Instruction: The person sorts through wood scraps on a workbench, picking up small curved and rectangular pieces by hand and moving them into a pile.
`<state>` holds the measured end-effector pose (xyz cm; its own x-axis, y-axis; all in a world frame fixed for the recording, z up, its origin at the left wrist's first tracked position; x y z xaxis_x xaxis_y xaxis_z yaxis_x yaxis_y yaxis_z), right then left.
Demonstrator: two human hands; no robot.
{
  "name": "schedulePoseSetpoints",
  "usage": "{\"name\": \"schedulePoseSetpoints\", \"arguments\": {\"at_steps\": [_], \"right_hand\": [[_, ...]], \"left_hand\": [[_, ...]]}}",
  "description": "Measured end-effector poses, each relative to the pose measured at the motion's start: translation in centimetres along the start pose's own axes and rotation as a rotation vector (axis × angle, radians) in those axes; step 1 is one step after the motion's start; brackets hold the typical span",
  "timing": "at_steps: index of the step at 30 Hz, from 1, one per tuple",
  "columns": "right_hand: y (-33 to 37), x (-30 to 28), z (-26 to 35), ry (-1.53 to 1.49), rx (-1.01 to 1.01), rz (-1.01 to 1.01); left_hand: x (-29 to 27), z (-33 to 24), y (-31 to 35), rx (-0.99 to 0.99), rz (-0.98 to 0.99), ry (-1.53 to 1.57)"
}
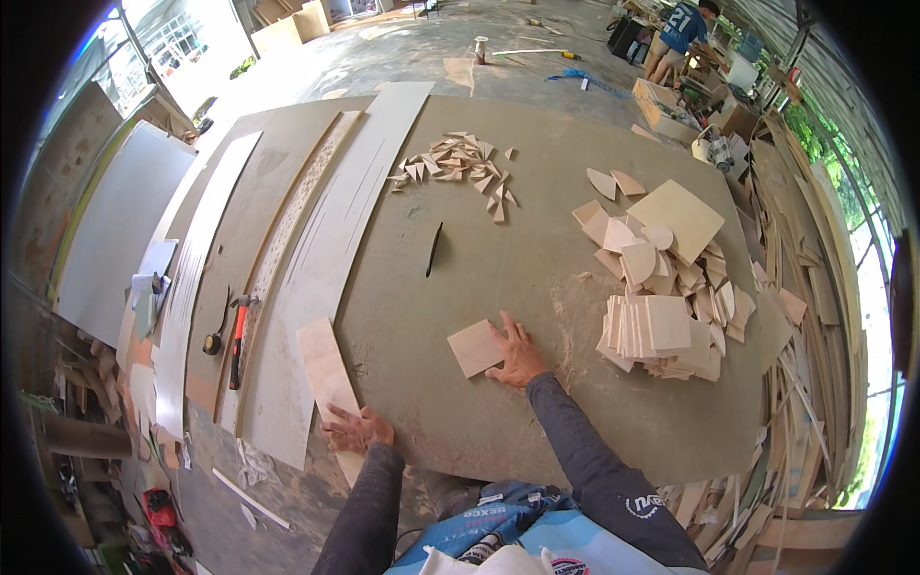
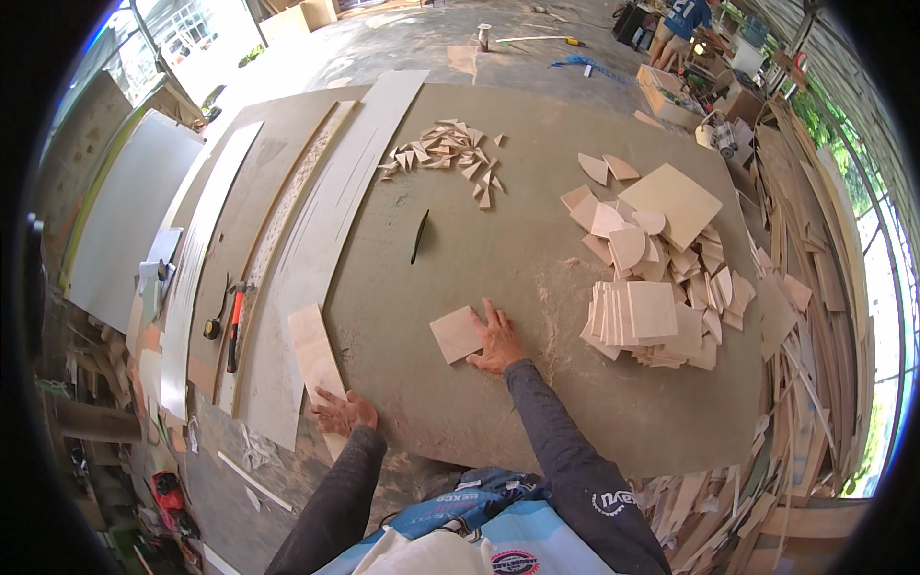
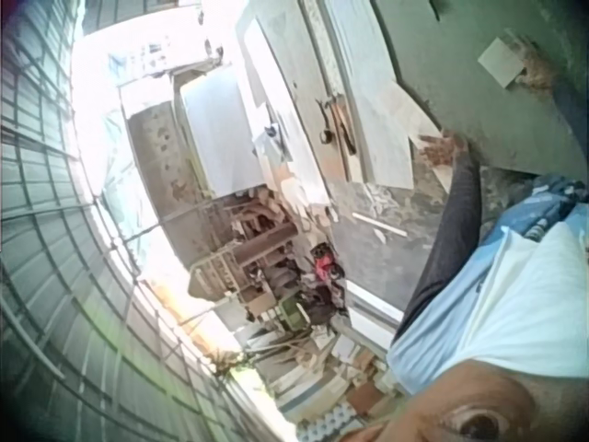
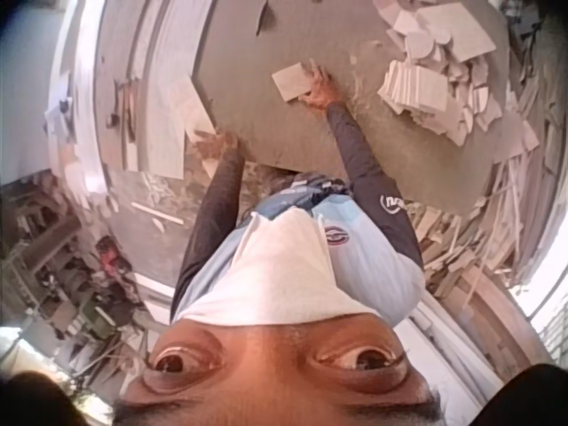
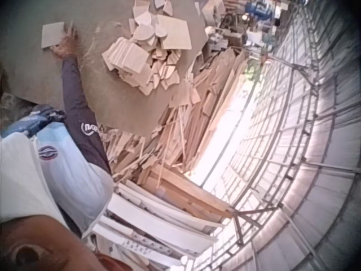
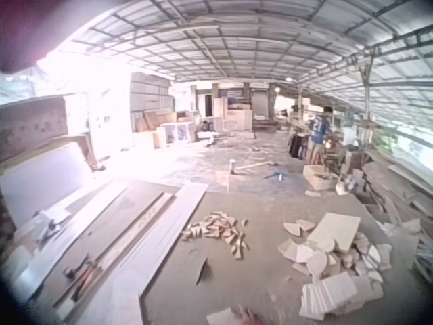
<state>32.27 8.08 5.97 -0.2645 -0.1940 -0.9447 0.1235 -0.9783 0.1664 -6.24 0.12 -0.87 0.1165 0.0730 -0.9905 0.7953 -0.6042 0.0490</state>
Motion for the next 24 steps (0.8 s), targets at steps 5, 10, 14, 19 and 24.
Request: {"name": "schedulePoseSetpoints", "arguments": {"at_steps": [5,10,14,19,24], "right_hand": [[-1.2,2.3,1.4,-0.017,-0.124,0.061],[-2.4,2.9,2.9,-0.035,-0.109,-0.009],[-4.2,3.3,3.7,-0.030,-0.118,-0.001],[-6.5,2.4,2.1,-0.009,-0.134,-0.082],[-9.0,1.5,1.7,-0.011,-0.093,-0.044]], "left_hand": [[0.6,0.4,-0.1,-0.020,0.001,-0.051],[-1.6,-0.7,0.6,-0.021,0.052,-0.047],[0.4,0.9,-0.3,-0.004,-0.005,-0.097],[-1.1,-0.4,0.5,-0.011,0.035,-0.065],[-1.3,-0.5,0.5,-0.032,0.054,-0.059]]}}
Point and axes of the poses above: each hand's wrist, its own y-axis away from the middle knuckle, its own x-axis out of the palm, z = x × y, the point moved 7 cm from there along -y, towards the middle knuckle, and after that the axes turned 9 degrees about y, right-handed, at the moved point
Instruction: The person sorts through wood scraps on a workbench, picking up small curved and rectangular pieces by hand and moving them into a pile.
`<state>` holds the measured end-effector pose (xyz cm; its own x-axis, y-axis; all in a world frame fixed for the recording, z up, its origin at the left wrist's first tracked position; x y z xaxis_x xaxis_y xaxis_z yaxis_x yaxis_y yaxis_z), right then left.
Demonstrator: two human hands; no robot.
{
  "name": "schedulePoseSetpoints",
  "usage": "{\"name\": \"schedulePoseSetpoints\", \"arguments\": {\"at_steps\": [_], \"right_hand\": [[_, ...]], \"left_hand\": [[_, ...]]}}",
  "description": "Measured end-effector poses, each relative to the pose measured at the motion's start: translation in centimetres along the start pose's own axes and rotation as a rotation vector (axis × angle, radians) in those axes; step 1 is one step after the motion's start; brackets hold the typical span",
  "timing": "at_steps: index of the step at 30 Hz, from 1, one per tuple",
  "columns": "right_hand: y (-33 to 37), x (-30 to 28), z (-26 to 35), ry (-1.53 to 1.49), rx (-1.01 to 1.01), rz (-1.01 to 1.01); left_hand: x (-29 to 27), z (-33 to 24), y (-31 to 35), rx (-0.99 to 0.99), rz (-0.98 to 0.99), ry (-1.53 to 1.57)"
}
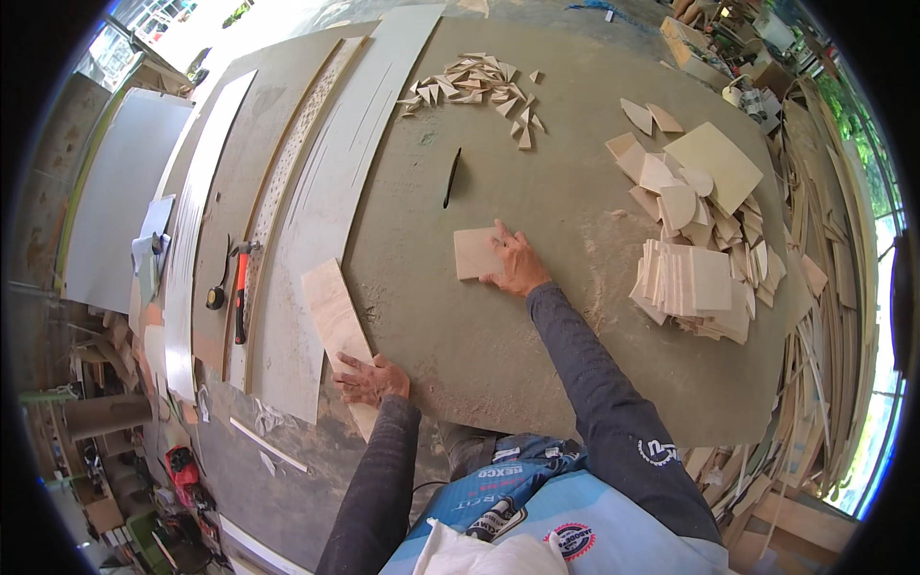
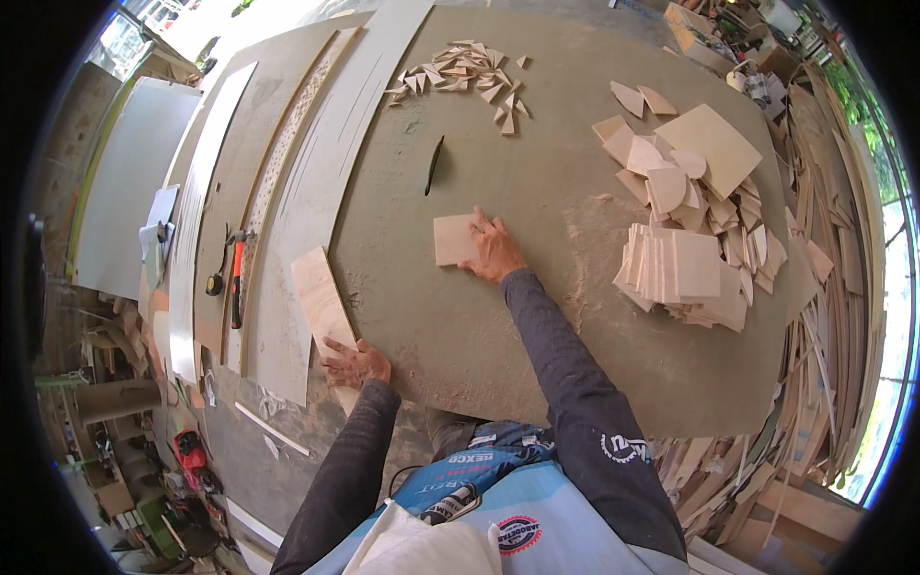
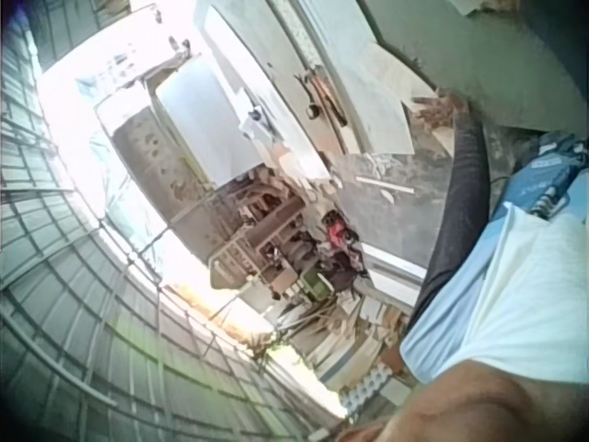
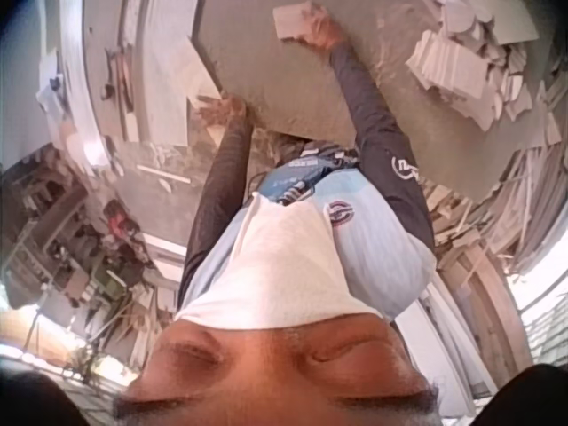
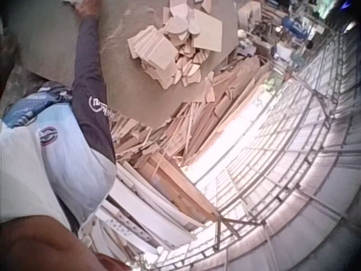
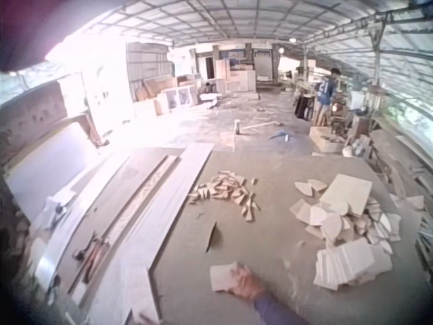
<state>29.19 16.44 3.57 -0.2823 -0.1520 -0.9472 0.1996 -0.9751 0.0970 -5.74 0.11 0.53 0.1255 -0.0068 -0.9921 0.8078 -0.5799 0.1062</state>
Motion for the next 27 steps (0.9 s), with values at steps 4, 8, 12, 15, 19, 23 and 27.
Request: {"name": "schedulePoseSetpoints", "arguments": {"at_steps": [4,8,12,15,19,23,27], "right_hand": [[-0.9,-0.3,0.7,-0.011,-0.019,0.051],[-1.5,0.7,0.2,0.017,-0.034,0.061],[-2.7,0.8,0.3,-0.021,0.012,0.034],[-3.7,0.4,0.6,-0.057,0.026,0.016],[-5.0,0.6,-0.3,-0.087,-0.012,-0.047],[-5.8,0.8,-0.6,-0.072,-0.050,-0.055],[-6.1,1.0,-1.4,-0.045,-0.077,-0.082]], "left_hand": [[0.6,0.3,-0.2,0.020,-0.044,0.020],[0.7,0.2,-0.2,0.030,-0.050,0.026],[1.1,0.5,-0.4,0.032,-0.080,0.025],[0.8,0.4,-0.3,0.034,-0.071,0.036],[0.3,-0.1,0.0,0.032,-0.028,0.056],[0.8,0.4,-0.2,0.010,-0.004,0.050],[0.7,0.2,-0.2,0.011,0.025,0.059]]}}
Point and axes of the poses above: each hand's wrist, its own y-axis away from the middle knuckle, its own x-axis out of the palm, z = x × y, the point moved 7 cm from there along -y, towards the middle knuckle, and after that the axes turned 9 degrees about y, right-handed, at the moved point
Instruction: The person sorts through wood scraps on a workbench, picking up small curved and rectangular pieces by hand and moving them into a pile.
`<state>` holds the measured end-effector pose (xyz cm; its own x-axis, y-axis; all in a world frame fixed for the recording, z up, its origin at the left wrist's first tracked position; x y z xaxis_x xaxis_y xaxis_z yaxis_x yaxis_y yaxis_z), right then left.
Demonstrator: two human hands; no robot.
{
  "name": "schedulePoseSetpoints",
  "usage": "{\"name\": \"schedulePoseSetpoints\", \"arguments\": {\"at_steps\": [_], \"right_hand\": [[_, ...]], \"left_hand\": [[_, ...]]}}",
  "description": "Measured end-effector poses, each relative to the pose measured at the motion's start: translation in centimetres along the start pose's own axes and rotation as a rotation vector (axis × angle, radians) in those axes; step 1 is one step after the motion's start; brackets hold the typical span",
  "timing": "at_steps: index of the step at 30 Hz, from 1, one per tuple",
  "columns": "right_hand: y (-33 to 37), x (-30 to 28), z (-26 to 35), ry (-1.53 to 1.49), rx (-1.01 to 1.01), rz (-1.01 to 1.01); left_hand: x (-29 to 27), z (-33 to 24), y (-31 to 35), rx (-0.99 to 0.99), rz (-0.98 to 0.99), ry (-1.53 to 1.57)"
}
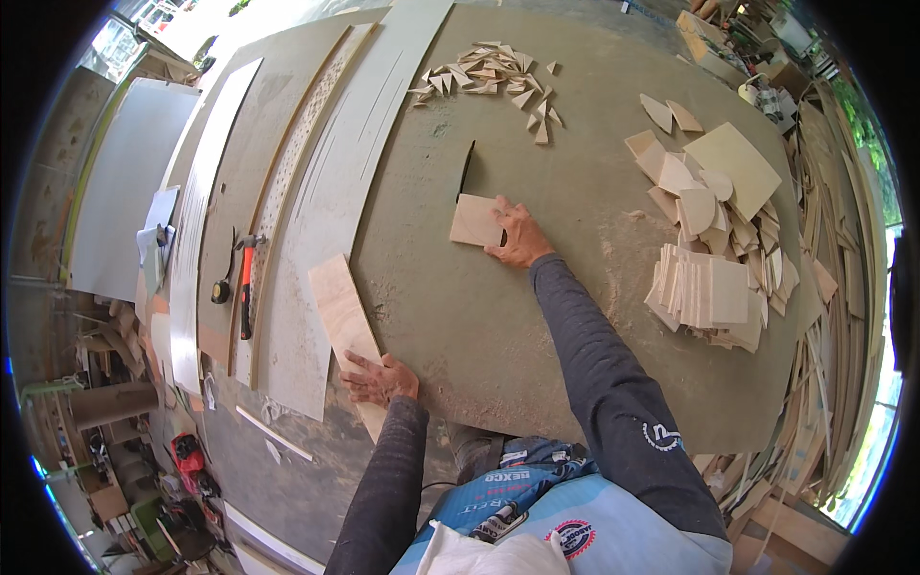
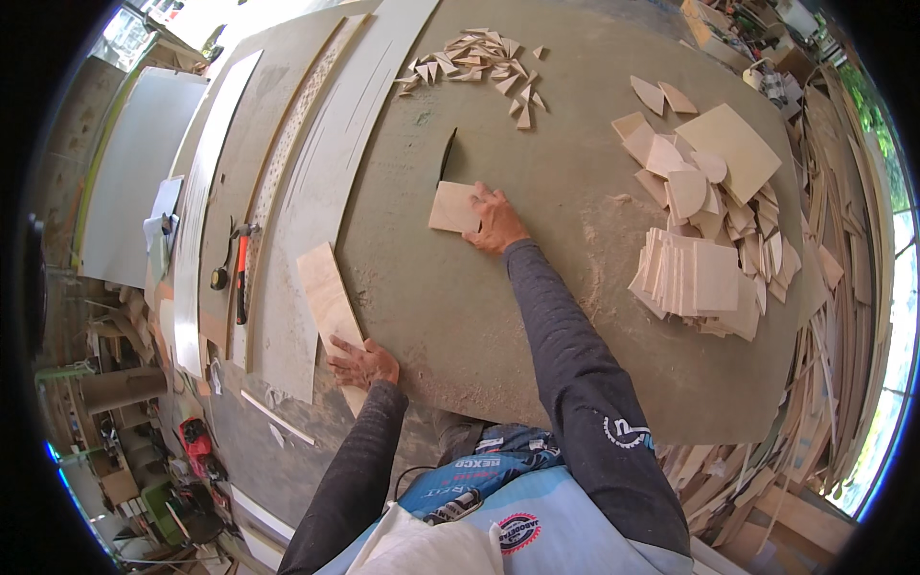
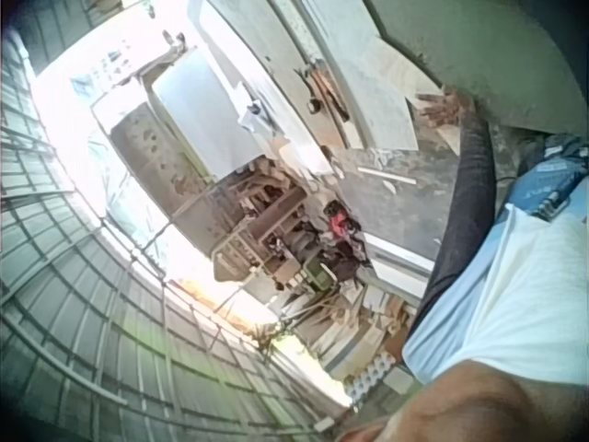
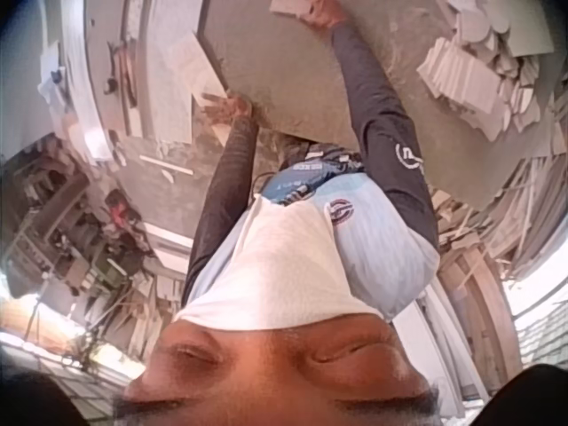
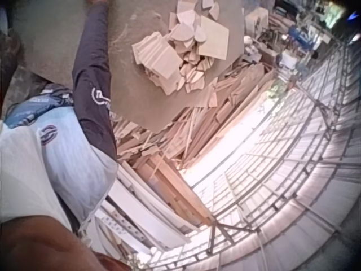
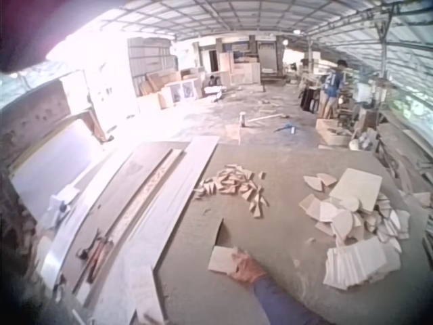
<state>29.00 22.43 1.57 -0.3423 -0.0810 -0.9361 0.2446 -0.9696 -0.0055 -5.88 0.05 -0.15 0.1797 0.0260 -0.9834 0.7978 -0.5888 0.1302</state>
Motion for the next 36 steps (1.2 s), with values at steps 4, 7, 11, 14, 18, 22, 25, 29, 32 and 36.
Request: {"name": "schedulePoseSetpoints", "arguments": {"at_steps": [4,7,11,14,18,22,25,29,32,36], "right_hand": [[0.1,-0.1,0.0,0.003,0.010,-0.005],[-0.1,-0.4,0.2,0.005,-0.001,0.026],[-0.2,-0.4,-0.2,-0.008,-0.003,0.030],[-0.3,-0.4,-0.1,-0.015,-0.003,0.030],[-0.4,-0.4,0.0,-0.011,-0.006,0.019],[-0.4,-0.5,0.1,-0.027,0.006,0.038],[-0.5,-0.5,0.2,-0.003,-0.003,0.015],[-0.8,-0.7,0.5,-0.007,0.022,0.019],[-0.9,-0.4,0.2,-0.001,0.038,0.019],[-1.0,-0.7,0.4,-0.012,0.035,0.020]], "left_hand": [[-0.6,-0.2,0.2,0.000,0.024,0.000],[-0.4,0.0,0.1,0.000,0.006,-0.003],[-0.3,-0.2,0.1,0.001,0.008,-0.010],[-0.4,-0.2,0.1,-0.009,0.016,0.001],[-0.5,-0.2,0.2,0.011,-0.042,-0.008],[-0.9,-0.5,0.4,0.002,0.003,-0.004],[-0.9,-0.4,0.4,0.009,-0.012,-0.023],[-0.6,-0.2,0.2,0.008,-0.029,-0.034],[-0.6,-0.3,0.3,0.008,-0.024,-0.028],[-0.8,-0.4,0.3,-0.014,0.015,-0.018]]}}
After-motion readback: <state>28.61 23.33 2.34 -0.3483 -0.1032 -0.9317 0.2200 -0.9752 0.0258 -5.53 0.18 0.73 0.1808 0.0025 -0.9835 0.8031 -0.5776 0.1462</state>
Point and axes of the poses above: each hand's wrist, its own y-axis away from the middle knuckle, its own x-axis out of the palm, z = x × y, the point moved 7 cm from there along -y, towards the middle knuckle, and after that the axes turned 9 degrees about y, right-handed, at the moved point
